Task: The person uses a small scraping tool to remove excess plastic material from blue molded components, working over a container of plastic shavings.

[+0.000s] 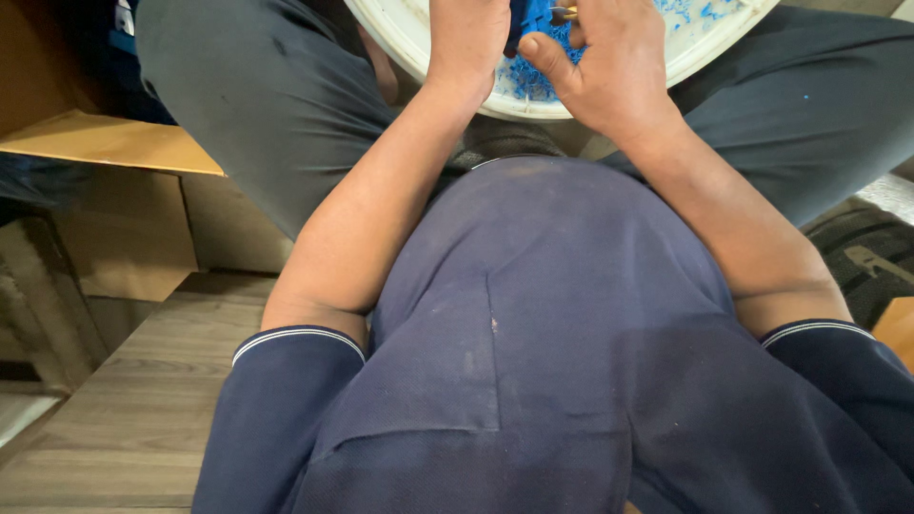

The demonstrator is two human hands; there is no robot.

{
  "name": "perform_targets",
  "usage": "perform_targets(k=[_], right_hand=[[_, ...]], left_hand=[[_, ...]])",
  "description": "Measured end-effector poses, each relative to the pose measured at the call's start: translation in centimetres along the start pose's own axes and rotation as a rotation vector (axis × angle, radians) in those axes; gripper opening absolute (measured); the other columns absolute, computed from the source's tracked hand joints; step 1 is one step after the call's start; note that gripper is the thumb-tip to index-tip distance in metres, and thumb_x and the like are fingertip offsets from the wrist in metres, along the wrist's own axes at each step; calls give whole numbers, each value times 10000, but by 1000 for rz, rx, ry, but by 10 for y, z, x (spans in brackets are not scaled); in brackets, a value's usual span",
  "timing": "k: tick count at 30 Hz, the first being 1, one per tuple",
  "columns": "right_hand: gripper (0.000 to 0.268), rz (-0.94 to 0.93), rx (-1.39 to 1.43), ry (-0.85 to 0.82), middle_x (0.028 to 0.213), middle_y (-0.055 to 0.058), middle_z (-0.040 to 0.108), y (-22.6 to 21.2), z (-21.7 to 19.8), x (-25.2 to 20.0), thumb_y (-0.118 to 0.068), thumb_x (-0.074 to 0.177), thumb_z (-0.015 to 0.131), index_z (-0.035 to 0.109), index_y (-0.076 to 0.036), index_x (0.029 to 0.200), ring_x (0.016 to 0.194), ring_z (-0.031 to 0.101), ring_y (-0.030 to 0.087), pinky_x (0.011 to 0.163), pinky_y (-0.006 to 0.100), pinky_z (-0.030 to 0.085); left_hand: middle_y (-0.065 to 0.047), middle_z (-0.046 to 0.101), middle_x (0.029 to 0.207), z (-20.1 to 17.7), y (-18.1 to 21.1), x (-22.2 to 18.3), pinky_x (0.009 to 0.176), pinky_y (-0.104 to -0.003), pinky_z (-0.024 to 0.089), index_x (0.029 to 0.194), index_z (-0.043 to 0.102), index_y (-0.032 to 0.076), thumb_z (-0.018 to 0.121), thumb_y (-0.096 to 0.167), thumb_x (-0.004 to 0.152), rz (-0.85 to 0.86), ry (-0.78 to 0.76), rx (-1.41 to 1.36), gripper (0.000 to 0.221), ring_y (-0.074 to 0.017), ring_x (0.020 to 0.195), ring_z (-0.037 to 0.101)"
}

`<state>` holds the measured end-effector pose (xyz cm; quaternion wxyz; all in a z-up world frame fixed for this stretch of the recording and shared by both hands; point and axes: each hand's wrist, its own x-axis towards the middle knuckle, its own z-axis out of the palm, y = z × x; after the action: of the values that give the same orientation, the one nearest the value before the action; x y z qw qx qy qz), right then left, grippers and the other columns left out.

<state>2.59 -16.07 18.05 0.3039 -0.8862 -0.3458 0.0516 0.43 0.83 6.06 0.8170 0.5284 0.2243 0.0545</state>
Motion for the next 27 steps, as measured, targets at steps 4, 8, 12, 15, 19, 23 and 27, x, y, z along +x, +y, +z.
perform_targets(k=[4,8,12,15,19,23,27], right_hand=[[548,31,-18,-30,806,77,622,3,3,-1,-564,1126,654,631,-16,1119,795,647,259,731,406,497],[502,11,-37,-21,824,83,642,3,8,-4,-508,1142,635,611,-6,1142,819,659,286,749,424,500],[469,46,58,-46,868,118,675,4,13,-6,-450,1132,600,594,15,1188,840,686,318,755,444,514],[452,41,50,-59,871,122,695,4,14,-7,-428,1168,607,588,22,1201,857,688,348,773,471,511],[395,59,58,-86,880,127,689,2,15,-6,-382,1171,640,603,10,1189,824,666,373,764,487,500],[293,34,55,-70,840,125,672,-1,15,-8,-296,1126,654,618,-5,1144,822,650,371,736,477,478],[391,35,100,32,823,115,622,2,7,-7,-368,1068,761,629,-4,1018,758,617,330,683,434,452]], left_hand=[[-28,586,656,-2,-5,2,511,-348,440,783,641,-15,650,80,989,54,-3,52,227,-120,580,532],[-29,580,637,-4,-10,-2,451,-341,448,783,623,-1,647,95,975,-15,-2,4,216,-126,533,552],[-37,595,641,-5,-14,-3,444,-344,470,785,631,-1,661,86,961,-24,11,19,198,-130,532,581],[-39,588,611,-4,-14,-4,425,-345,464,766,626,-2,652,72,949,-55,9,10,199,-136,497,580],[-41,580,588,-3,-14,-2,414,-344,454,750,619,-1,649,64,938,-89,11,14,201,-140,470,571],[-43,577,584,-1,-9,-4,412,-347,439,748,617,2,655,68,932,-99,12,14,199,-142,464,564],[-46,575,581,1,-1,-2,410,-350,425,746,614,6,661,71,926,-116,21,32,197,-144,458,557]])
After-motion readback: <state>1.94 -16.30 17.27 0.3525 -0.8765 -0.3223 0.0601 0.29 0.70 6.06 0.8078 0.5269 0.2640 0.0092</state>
